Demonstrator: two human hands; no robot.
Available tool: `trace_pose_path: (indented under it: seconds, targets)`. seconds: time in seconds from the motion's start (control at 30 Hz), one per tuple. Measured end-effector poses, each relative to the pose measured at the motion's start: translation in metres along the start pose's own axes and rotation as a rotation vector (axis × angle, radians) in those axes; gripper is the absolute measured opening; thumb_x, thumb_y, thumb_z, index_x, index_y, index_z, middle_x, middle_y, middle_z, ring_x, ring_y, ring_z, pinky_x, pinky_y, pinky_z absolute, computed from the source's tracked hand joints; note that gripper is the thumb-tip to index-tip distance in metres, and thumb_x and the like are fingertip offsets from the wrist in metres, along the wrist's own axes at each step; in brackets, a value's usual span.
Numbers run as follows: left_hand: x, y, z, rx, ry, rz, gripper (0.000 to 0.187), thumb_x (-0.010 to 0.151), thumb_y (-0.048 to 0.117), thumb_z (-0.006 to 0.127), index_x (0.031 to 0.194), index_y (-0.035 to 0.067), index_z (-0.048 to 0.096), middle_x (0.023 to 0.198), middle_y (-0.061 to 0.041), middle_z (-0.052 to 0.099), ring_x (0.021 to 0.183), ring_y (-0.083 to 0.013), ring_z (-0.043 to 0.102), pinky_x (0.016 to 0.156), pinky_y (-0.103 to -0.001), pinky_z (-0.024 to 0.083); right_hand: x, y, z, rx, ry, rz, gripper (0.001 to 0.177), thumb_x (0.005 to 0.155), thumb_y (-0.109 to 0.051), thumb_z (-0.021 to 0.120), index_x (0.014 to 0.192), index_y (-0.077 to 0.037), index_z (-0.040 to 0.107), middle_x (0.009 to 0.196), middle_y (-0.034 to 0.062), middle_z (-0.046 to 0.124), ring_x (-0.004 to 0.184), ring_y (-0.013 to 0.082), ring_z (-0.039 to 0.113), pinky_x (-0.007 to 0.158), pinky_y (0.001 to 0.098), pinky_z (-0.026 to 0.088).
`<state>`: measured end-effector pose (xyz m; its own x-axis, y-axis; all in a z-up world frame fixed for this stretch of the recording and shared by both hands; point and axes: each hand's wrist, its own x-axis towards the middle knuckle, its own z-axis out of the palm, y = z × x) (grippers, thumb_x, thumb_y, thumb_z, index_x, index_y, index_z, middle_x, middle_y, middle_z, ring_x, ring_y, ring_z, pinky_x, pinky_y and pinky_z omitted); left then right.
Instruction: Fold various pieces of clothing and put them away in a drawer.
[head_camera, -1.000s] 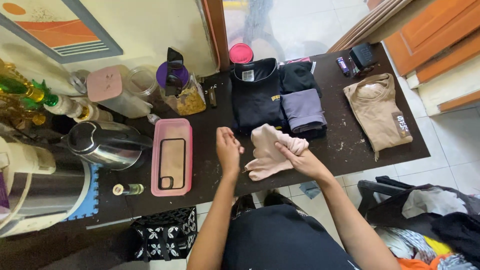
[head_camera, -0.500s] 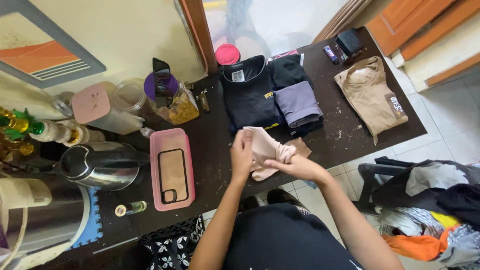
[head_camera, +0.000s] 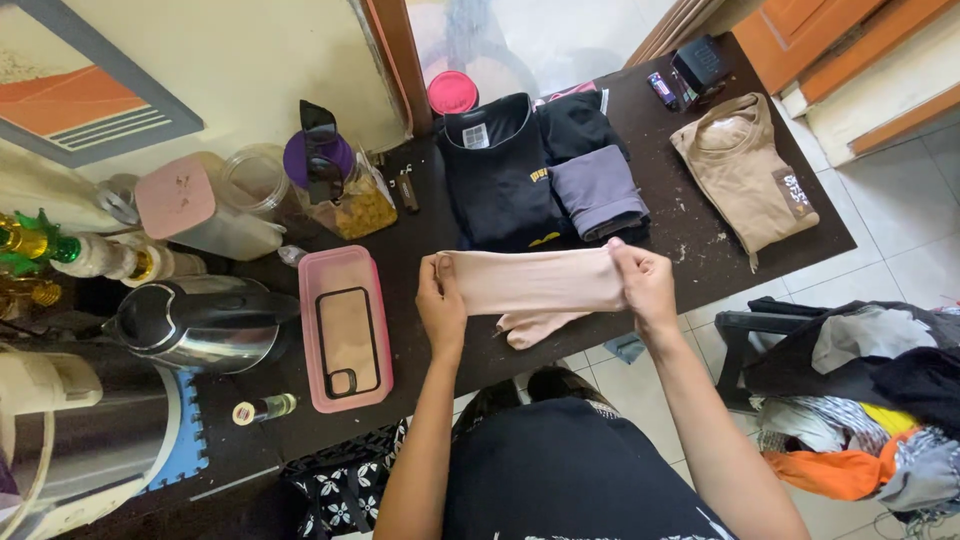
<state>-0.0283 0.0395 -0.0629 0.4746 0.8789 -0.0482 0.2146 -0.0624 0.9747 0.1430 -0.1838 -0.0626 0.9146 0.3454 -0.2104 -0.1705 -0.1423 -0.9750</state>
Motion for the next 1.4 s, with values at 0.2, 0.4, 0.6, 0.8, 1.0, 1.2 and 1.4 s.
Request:
trace_pose_path:
  seconds: [0.2, 0.4, 0.6, 0.8, 1.0, 1.2, 1.4]
  targets:
    - [-0.01, -0.023, 0.005, -0.038, -0.018, 0.008, 0.035, 0.109, 0.038, 0.05, 0.104, 0.006, 0.061, 0.078, -0.002, 0.06, 0.071, -0.0091, 0.053, 0.067, -0.029, 0.047, 0.01, 0.006, -0.003, -0.057, 0.284, -0.035, 0.055, 0.108, -0.039, 0.057, 0.066, -0.004, 0.058, 0.058, -0.0058, 0.048, 0.05, 0.0034, 0.038, 0.041, 0.0272, 0.032]
    - [-0.034, -0.088, 0.025, 0.124, -0.196, 0.069, 0.032, 0.114, 0.036, 0.05, 0.106, 0.005, 0.055, 0.079, -0.011, 0.066, 0.065, -0.0167, 0.062, 0.062, -0.031, 0.049, 0.024, 0.028, -0.019, -0.236, 0.062, -0.035, 0.042, 0.106, -0.036, 0.06, 0.081, -0.002, 0.068, 0.063, -0.0048, 0.046, 0.058, 0.0055, 0.037, 0.049, 0.0301, 0.029]
    - [-0.059, -0.075, 0.024, 0.072, -0.45, -0.408, 0.029, 0.102, 0.035, 0.052, 0.111, 0.008, 0.047, 0.076, -0.012, 0.069, 0.056, -0.0255, 0.071, 0.054, -0.044, 0.053, 0.039, 0.064, -0.03, -0.722, -0.068, -0.137, 0.048, 0.101, -0.042, 0.067, 0.089, 0.003, 0.06, 0.066, 0.0152, 0.056, 0.059, 0.0215, 0.052, 0.06, 0.04, 0.047]
    - [-0.078, -0.108, 0.021, 0.546, -0.444, -0.165, 0.029, 0.1, 0.036, 0.061, 0.115, 0.011, 0.058, 0.092, -0.007, 0.073, 0.087, -0.0324, 0.072, 0.073, -0.047, 0.055, 0.047, 0.106, -0.036, -0.918, -0.175, -0.366, 0.039, 0.092, -0.034, 0.069, 0.111, -0.001, 0.063, 0.108, 0.0215, 0.065, 0.103, 0.0376, 0.058, 0.087, 0.0502, 0.048]
    - [-0.084, -0.077, 0.017, 0.543, -0.254, 0.023, 0.037, 0.088, 0.034, 0.069, 0.116, 0.012, 0.062, 0.111, -0.014, 0.058, 0.103, -0.0364, 0.063, 0.079, -0.048, 0.052, -0.01, 0.069, -0.025, -1.008, -0.005, -0.495, 0.034, 0.099, -0.028, 0.067, 0.12, -0.002, 0.057, 0.119, 0.015, 0.056, 0.113, 0.0297, 0.046, 0.102, 0.0486, 0.041]
    - [-0.073, -0.136, 0.034, 0.682, -0.408, -0.084, 0.033, 0.091, 0.04, 0.07, 0.096, 0.007, 0.066, 0.097, -0.011, 0.066, 0.097, -0.0357, 0.068, 0.08, -0.047, 0.053, -0.075, 0.065, 0.024, -0.838, -0.642, -0.722, 0.072, 0.085, -0.029, 0.076, 0.141, 0.006, 0.047, 0.147, 0.0238, 0.047, 0.137, 0.0423, 0.042, 0.11, 0.0476, 0.036]
    - [-0.067, -0.176, 0.056, -0.012, -0.604, -0.662, 0.035, 0.092, 0.038, 0.069, 0.089, 0.003, 0.063, 0.087, -0.01, 0.078, 0.081, -0.0198, 0.074, 0.067, -0.03, 0.054, -0.075, 0.114, 0.03, -0.776, -0.511, -0.704, 0.058, 0.083, -0.003, 0.062, 0.141, -0.001, 0.053, 0.143, 0.0192, 0.058, 0.14, 0.0356, 0.052, 0.122, 0.0448, 0.036]
